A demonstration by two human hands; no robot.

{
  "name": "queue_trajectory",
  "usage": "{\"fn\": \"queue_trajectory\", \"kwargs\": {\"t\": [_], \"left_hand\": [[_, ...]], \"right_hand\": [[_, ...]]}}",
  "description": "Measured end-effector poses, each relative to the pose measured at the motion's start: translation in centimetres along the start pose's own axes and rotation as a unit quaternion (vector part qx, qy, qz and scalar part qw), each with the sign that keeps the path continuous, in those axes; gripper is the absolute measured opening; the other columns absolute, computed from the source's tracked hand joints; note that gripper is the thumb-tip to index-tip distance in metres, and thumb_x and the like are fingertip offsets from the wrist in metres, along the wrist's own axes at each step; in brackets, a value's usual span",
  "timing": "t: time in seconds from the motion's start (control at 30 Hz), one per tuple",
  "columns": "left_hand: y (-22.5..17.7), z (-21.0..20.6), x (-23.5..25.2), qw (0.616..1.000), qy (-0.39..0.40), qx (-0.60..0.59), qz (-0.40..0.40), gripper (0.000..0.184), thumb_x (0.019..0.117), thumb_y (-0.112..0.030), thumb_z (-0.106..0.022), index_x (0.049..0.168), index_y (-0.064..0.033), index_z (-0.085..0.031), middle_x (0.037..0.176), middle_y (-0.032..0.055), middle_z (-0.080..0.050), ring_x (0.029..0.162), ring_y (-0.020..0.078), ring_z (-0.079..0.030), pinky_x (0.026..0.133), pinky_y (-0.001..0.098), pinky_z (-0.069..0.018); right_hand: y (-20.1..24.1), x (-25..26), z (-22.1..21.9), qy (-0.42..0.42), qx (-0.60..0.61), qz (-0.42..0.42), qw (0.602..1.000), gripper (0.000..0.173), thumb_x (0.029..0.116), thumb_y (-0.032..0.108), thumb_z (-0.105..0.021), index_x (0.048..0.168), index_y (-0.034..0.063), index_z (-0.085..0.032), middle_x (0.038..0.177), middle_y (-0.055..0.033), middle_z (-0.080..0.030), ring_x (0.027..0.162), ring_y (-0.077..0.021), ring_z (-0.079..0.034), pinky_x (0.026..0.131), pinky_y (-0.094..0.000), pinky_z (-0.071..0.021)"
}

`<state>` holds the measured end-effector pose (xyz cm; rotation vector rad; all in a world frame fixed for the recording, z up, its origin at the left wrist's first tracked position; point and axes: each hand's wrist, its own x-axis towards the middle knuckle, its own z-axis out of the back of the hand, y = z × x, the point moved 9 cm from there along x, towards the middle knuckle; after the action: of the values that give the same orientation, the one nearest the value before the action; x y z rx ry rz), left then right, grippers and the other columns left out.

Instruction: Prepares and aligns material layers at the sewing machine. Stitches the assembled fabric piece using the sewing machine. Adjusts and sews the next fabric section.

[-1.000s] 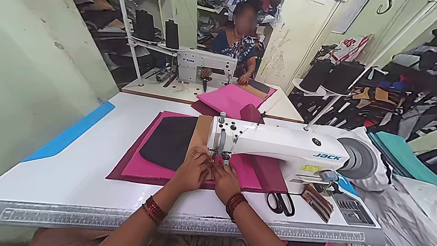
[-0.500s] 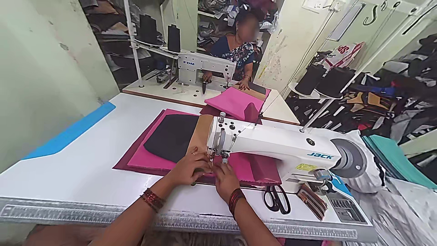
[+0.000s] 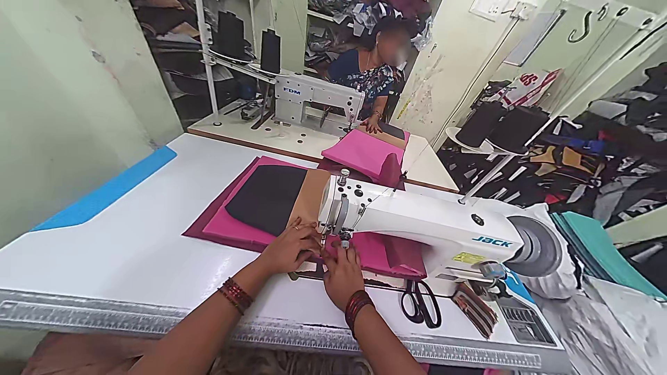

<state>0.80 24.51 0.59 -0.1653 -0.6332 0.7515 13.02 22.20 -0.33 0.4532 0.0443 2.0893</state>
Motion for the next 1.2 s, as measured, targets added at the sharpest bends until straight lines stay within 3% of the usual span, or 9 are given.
{"fn": "queue_trajectory", "kwargs": {"t": [0.07,0.2,0.4,0.63,0.83,0.93,1.03,1.13,1.2], "left_hand": [[0.2,0.0,0.3,1.0,-0.009,-0.002,-0.001,0.026,0.0966,-0.021,-0.056,0.105,-0.0115,-0.079,0.122,0.0112,-0.072,0.132,0.0379,-0.058,0.115,0.0704,-0.0293],[0.5,0.3,0.7,1.0,-0.013,-0.023,0.005,0.022,0.0932,-0.016,-0.062,0.103,-0.0072,-0.08,0.12,0.0137,-0.073,0.129,0.0403,-0.06,0.114,0.0711,-0.0293],[0.9,0.3,1.1,0.999,-0.034,-0.027,0.021,0.02,0.0935,-0.013,-0.063,0.101,-0.0051,-0.08,0.118,0.0151,-0.074,0.127,0.0399,-0.062,0.114,0.0693,-0.0317],[1.5,0.4,2.3,0.995,-0.015,-0.028,0.092,0.018,0.0948,-0.008,-0.065,0.099,-0.0001,-0.08,0.122,0.0218,-0.071,0.133,0.0424,-0.057,0.118,0.0668,-0.0261],[3.1,0.2,3.5,0.986,0.044,-0.013,0.162,0.02,0.0963,-0.003,-0.059,0.103,0.0072,-0.076,0.134,0.0245,-0.065,0.141,0.0425,-0.048,0.123,0.0634,-0.0181],[4.2,0.6,4.0,0.981,0.057,-0.021,0.183,0.024,0.0977,-0.001,-0.056,0.111,0.0043,-0.075,0.139,0.0207,-0.063,0.144,0.0383,-0.046,0.124,0.0602,-0.016],[5.6,1.0,4.4,0.982,0.056,-0.032,0.18,0.024,0.0971,0.0,-0.057,0.112,0.0027,-0.075,0.14,0.0199,-0.062,0.145,0.038,-0.045,0.124,0.0622,-0.0164],[6.7,1.3,4.8,0.979,0.077,-0.022,0.188,0.025,0.0987,-0.002,-0.057,0.116,0.0013,-0.074,0.143,0.0173,-0.061,0.146,0.0368,-0.043,0.123,0.0634,-0.0144],[7.7,1.2,4.7,0.974,0.093,0.011,0.208,0.03,0.1018,-0.008,-0.055,0.128,-0.0037,-0.069,0.152,0.0129,-0.054,0.152,0.0361,-0.033,0.122,0.0682,-0.0076]], "right_hand": [[-0.4,0.1,-0.4,0.031,-0.004,-0.017,0.999,0.046,0.0897,0.011,-0.063,0.134,0.0177,-0.071,0.144,-0.0228,-0.058,0.142,-0.0494,-0.043,0.12,-0.0655,-0.0257],[-0.2,-0.1,0.2,-0.01,0.004,0.001,1.0,0.044,0.0869,0.009,-0.066,0.13,0.014,-0.073,0.138,-0.0244,-0.062,0.137,-0.051,-0.048,0.117,-0.0677,-0.0291],[-0.6,0.1,-0.4,0.044,-0.002,-0.04,0.998,0.047,0.09,0.012,-0.063,0.136,0.0159,-0.069,0.146,-0.0244,-0.056,0.145,-0.0492,-0.039,0.121,-0.0663,-0.0199],[-1.2,-2.4,2.4,-0.14,0.024,-0.004,0.99,0.027,0.0771,0.006,-0.071,0.1,0.0127,-0.084,0.12,-0.0194,-0.072,0.122,-0.0496,-0.06,0.103,-0.066,-0.046],[-6.7,-8.3,7.3,-0.252,-0.042,-0.08,0.964,0.028,0.083,0.017,-0.057,0.092,0.0117,-0.083,0.106,-0.0195,-0.073,0.106,-0.0474,-0.066,0.091,-0.0611,-0.0518],[-10.2,-11.4,9.6,-0.237,-0.082,-0.157,0.955,0.026,0.0821,0.012,-0.06,0.095,0.0048,-0.082,0.106,-0.0266,-0.07,0.104,-0.0527,-0.064,0.086,-0.0647,-0.0512],[-12.3,-13.9,10.0,-0.147,-0.086,-0.253,0.953,0.03,0.0842,0.006,-0.068,0.112,-0.0017,-0.077,0.12,-0.0355,-0.064,0.113,-0.0586,-0.059,0.09,-0.0687,-0.0483],[-13.0,-14.9,8.8,-0.079,-0.077,-0.314,0.943,0.039,0.0899,0.005,-0.066,0.127,-0.0068,-0.068,0.123,-0.0371,-0.063,0.113,-0.0557,-0.062,0.095,-0.0647,-0.0491],[-12.9,-14.7,8.5,-0.051,-0.083,-0.336,0.937,0.041,0.0925,0.005,-0.063,0.131,-0.0094,-0.063,0.122,-0.0358,-0.064,0.113,-0.0527,-0.064,0.097,-0.0614,-0.0495]]}}
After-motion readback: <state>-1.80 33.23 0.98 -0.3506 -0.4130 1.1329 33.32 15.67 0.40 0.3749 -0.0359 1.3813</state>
